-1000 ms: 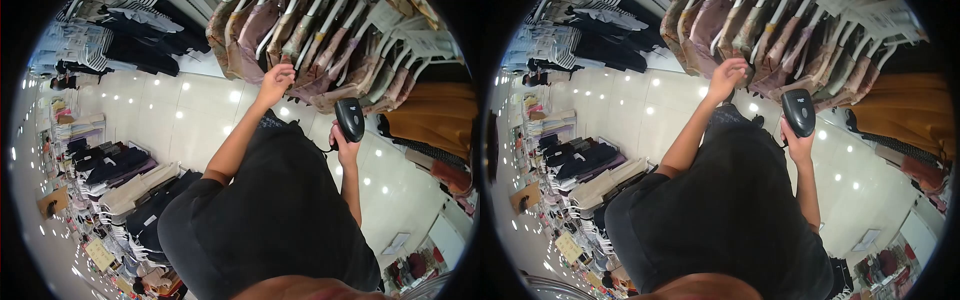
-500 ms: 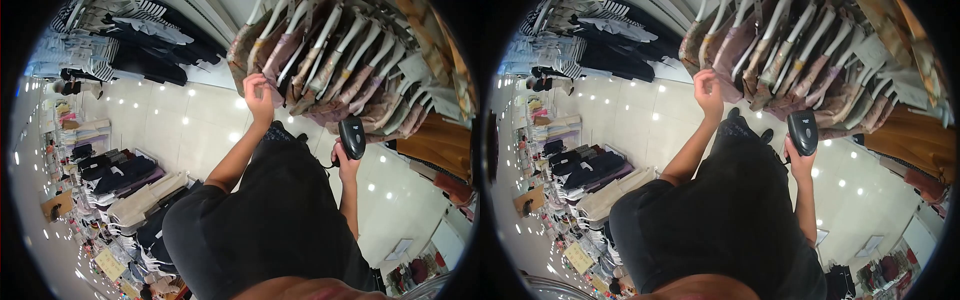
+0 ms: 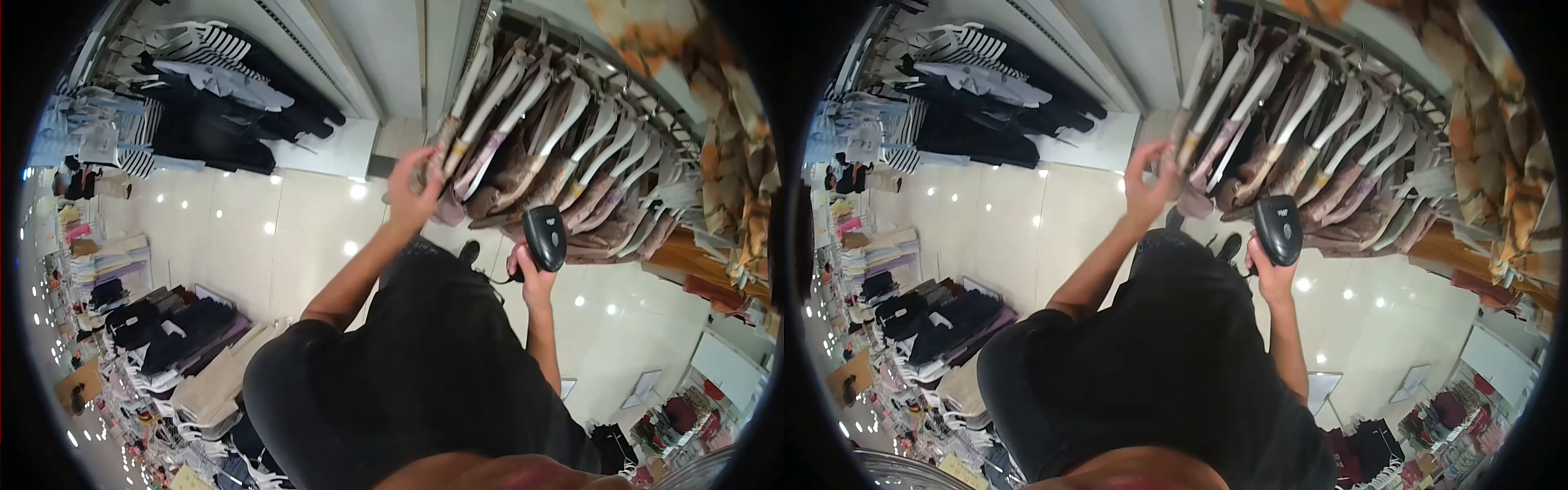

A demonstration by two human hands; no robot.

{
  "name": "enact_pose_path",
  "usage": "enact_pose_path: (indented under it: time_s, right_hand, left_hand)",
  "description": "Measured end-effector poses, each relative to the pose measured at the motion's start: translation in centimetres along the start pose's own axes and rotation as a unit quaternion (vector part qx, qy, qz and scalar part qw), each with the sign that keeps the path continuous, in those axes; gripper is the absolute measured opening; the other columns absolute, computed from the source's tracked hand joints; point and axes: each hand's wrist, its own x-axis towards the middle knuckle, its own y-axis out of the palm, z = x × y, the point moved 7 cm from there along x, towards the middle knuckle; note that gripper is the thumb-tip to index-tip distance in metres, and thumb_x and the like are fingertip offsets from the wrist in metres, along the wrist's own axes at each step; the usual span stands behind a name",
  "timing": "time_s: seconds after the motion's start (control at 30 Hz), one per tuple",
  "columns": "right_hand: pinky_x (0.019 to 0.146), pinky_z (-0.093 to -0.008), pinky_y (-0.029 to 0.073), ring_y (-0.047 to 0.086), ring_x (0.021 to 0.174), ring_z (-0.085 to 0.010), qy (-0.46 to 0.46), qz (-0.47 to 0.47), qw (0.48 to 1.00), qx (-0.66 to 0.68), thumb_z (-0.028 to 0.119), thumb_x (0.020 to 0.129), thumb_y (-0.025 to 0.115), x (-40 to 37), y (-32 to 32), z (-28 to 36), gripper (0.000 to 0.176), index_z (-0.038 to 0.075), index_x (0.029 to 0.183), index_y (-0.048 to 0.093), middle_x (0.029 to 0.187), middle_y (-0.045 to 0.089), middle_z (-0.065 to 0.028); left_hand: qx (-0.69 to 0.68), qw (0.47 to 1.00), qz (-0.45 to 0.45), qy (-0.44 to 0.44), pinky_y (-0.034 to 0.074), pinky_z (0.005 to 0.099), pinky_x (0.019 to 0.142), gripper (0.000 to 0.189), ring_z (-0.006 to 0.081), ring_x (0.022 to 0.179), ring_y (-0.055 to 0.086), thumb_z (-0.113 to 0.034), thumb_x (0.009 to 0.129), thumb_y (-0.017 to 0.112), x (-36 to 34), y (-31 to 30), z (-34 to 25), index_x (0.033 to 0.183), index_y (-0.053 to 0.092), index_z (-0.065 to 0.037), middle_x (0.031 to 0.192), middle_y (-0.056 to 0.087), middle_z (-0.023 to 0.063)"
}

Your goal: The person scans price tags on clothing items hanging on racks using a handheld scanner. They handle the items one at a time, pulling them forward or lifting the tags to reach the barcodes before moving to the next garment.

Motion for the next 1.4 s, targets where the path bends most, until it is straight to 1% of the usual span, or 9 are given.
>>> enact_pose_path:
  time_s: [0.33,0.63,0.73,0.87,0.97,1.03,1.23,1.37,1.4]
  right_hand:
    - [0.051,-0.0242,0.042,0.052,0.056,-0.0107,-0.009,-0.029,0.999,-0.029,0.0,0.088,0.059,0.2,4.3,-0.3,0.016,-0.003,0.103,0.055,0.069,0.054,-0.0045]
    - [0.055,-0.0271,0.043,0.051,0.058,-0.0137,0.008,-0.039,0.997,-0.072,0.003,0.092,0.055,-0.5,6.8,-1.3,0.015,-0.002,0.106,0.053,0.071,0.053,-0.0066]
    - [0.055,-0.0267,0.042,0.051,0.057,-0.0134,0.002,-0.036,0.996,-0.082,0.002,0.092,0.054,-0.6,7.5,-0.9,0.015,-0.002,0.106,0.053,0.069,0.053,-0.0063]
    - [0.052,-0.0243,0.044,0.053,0.057,-0.0106,-0.009,-0.054,0.997,-0.051,-0.001,0.087,0.061,-0.7,7.5,-0.9,0.018,-0.003,0.104,0.056,0.072,0.056,-0.0051]
    - [0.052,-0.0243,0.043,0.053,0.057,-0.0107,-0.011,-0.057,0.997,-0.046,-0.001,0.087,0.061,-1.0,8.0,-0.7,0.018,-0.004,0.104,0.056,0.072,0.056,-0.0052]
    - [0.051,-0.0241,0.043,0.053,0.057,-0.0107,-0.01,-0.055,0.997,-0.053,0.0,0.087,0.061,-1.3,8.1,-0.9,0.018,-0.004,0.104,0.056,0.072,0.056,-0.0052]
    - [0.052,-0.0231,0.044,0.054,0.059,-0.0098,0.021,-0.078,0.995,-0.051,0.001,0.086,0.064,-2.6,8.8,-1.1,0.021,-0.002,0.105,0.057,0.076,0.058,-0.0047]
    - [0.054,-0.0245,0.044,0.054,0.061,-0.011,0.026,-0.053,0.997,-0.058,-0.007,0.084,0.058,-3.6,9.3,-1.1,0.023,-0.005,0.106,0.054,0.075,0.057,-0.0054]
    - [0.055,-0.0251,0.044,0.053,0.061,-0.0116,0.018,-0.044,0.997,-0.068,-0.011,0.083,0.055,-3.6,9.7,-0.6,0.025,-0.006,0.107,0.053,0.075,0.057,-0.0058]
  left_hand:
    - [-0.084,0.988,0.13,-0.005,0.042,0.0364,0.101,0.055,0.0312,0.121,0.053,-0.01,0.077,0.074,0.0,2.9,0.2,0.125,0.053,0.004,0.13,0.054,0.0211]
    - [-0.107,0.981,0.156,-0.034,0.049,0.036,0.09,0.055,0.0347,0.106,0.063,-0.014,0.079,0.073,-0.5,3.1,0.1,0.127,0.053,0.003,0.116,0.062,0.0237]
    - [-0.151,0.97,0.182,-0.05,0.046,0.03,0.092,0.044,0.021,0.107,0.062,-0.011,0.086,0.066,-1.5,3.0,0.6,0.126,0.054,0.005,0.112,0.065,0.0193]
    - [-0.277,0.936,0.121,-0.182,0.048,0.0265,0.071,0.023,0.0109,0.078,0.059,-0.013,0.096,0.051,-1.9,3.1,6.5,0.105,0.064,0.004,0.089,0.067,0.0119]
    - [-0.156,0.958,0.097,-0.219,0.049,0.0316,0.078,0.016,0.0222,0.089,0.064,-0.007,0.09,0.057,1.1,4.4,14.1,0.105,0.058,-0.001,0.096,0.066,0.0134]
    - [-0.027,0.986,0.142,-0.087,0.047,0.036,0.089,0.05,0.0263,0.105,0.06,-0.021,0.086,0.065,1.4,7.3,20.6,0.127,0.047,0.0,0.115,0.061,0.0209]
    - [-0.015,0.963,0.219,-0.156,0.045,0.045,0.088,0.037,0.0416,0.105,0.058,-0.012,0.083,0.061,2.9,11.9,24.5,0.118,0.054,-0.004,0.11,0.062,0.0224]
    - [0.031,0.96,0.255,-0.112,0.049,0.0406,0.076,0.025,0.0347,0.086,0.065,-0.018,0.088,0.055,2.2,12.4,27.3,0.105,0.062,-0.001,0.089,0.066,0.019]
    - [-0.024,0.942,0.276,-0.192,0.049,0.0378,0.067,0.025,0.0287,0.074,0.064,-0.021,0.089,0.052,1.6,11.1,26.9,0.099,0.063,-0.001,0.079,0.064,0.0155]
